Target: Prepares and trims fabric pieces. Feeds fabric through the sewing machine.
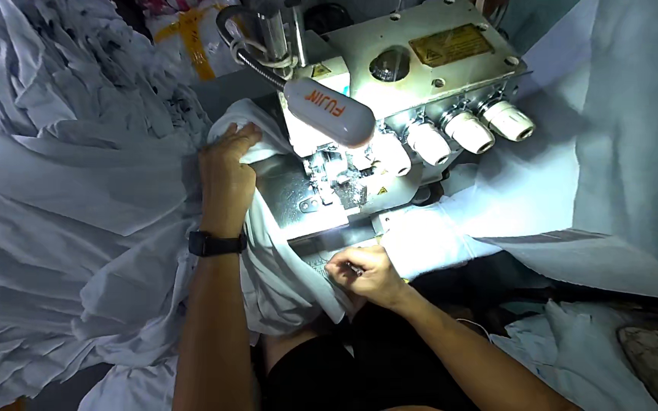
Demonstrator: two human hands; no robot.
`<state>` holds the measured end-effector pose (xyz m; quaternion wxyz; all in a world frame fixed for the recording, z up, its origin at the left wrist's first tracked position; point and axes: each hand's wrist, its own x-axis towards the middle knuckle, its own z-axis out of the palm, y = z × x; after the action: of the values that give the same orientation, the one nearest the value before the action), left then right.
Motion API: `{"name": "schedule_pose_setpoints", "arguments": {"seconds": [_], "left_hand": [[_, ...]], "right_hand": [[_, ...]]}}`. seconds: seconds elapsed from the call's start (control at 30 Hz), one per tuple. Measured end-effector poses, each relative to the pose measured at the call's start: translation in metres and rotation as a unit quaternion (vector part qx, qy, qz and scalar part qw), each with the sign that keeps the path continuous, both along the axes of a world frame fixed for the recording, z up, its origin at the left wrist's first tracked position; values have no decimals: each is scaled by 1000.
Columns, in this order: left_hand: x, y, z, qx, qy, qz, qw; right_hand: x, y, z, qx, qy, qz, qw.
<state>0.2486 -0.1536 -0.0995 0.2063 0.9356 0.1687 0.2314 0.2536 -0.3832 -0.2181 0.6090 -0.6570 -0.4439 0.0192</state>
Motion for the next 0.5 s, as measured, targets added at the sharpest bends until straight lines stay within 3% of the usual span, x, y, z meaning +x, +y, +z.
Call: {"name": "schedule_pose_setpoints", "arguments": {"seconds": [0.1,0.27,0.4,0.5], "left_hand": [[-23,-7,-9,-8,-2,6,1000],[-91,-61,-16,-13,-16,-2,1000],[-113,-88,-20,-3,-20,15,1000],[-123,-94,-24,3,-11,-2,1000]], "right_hand": [[20,-3,35,8,8,-6,1000],[43,-4,82,-120,-176,-77,974],[39,15,93,-210,-309,-144,916],[33,28,96,-200,-324,-158,911]]}}
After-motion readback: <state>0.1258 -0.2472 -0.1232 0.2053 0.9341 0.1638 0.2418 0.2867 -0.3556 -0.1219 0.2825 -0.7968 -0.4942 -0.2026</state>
